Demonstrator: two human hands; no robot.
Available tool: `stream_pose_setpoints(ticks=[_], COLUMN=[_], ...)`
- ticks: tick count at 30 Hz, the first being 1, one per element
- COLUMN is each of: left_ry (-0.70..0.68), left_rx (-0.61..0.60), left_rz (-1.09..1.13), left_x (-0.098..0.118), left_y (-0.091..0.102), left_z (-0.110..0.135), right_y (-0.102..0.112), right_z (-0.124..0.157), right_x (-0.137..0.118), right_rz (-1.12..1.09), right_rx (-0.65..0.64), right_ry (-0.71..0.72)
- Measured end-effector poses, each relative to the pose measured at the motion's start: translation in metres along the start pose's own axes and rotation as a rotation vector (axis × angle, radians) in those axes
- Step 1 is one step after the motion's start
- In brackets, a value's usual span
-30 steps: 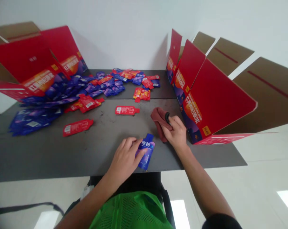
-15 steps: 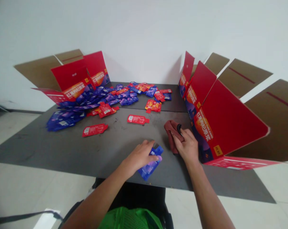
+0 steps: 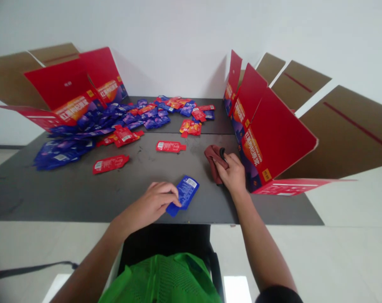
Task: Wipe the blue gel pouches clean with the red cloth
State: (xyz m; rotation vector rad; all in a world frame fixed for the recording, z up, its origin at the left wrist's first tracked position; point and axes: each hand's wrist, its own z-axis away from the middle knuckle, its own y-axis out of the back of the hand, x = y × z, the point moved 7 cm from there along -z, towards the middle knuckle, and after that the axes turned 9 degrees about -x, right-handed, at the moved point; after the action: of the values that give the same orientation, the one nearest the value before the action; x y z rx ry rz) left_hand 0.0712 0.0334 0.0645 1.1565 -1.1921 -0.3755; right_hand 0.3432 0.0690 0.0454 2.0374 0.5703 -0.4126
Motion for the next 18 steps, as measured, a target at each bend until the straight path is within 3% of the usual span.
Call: stream_pose_setpoints(ticks=[3, 7, 11, 15, 18], left_ry=[0.045, 0.120, 0.075, 0.029, 0.024], left_rx=[-0.048, 0.079, 0.161, 0.219, 0.246], left_rz=[-0.101, -0.191, -0.224, -0.216, -0.176], left_x=[0.001, 0.015, 0.025, 0.022, 0.018], left_y=[-0.024, -0.045, -0.068, -0.080, -0.081], left_z=[0.022, 0.039, 0.048, 0.053, 0.053], right_y=[-0.002, -0.005, -0.003, -0.003, -0.025], right_z=[0.001, 0.001, -0.001, 0.006, 0.026], right_x=[0.001, 0.003, -0.003, -0.049, -0.102], right_rz=[-0.008, -0.022, -0.004, -0.018, -0.024], right_rx=[-0.022, -0.028, -0.025, -0.091, -0.344], right_ry=[-0.001, 0.005, 0.006, 0.086, 0.273])
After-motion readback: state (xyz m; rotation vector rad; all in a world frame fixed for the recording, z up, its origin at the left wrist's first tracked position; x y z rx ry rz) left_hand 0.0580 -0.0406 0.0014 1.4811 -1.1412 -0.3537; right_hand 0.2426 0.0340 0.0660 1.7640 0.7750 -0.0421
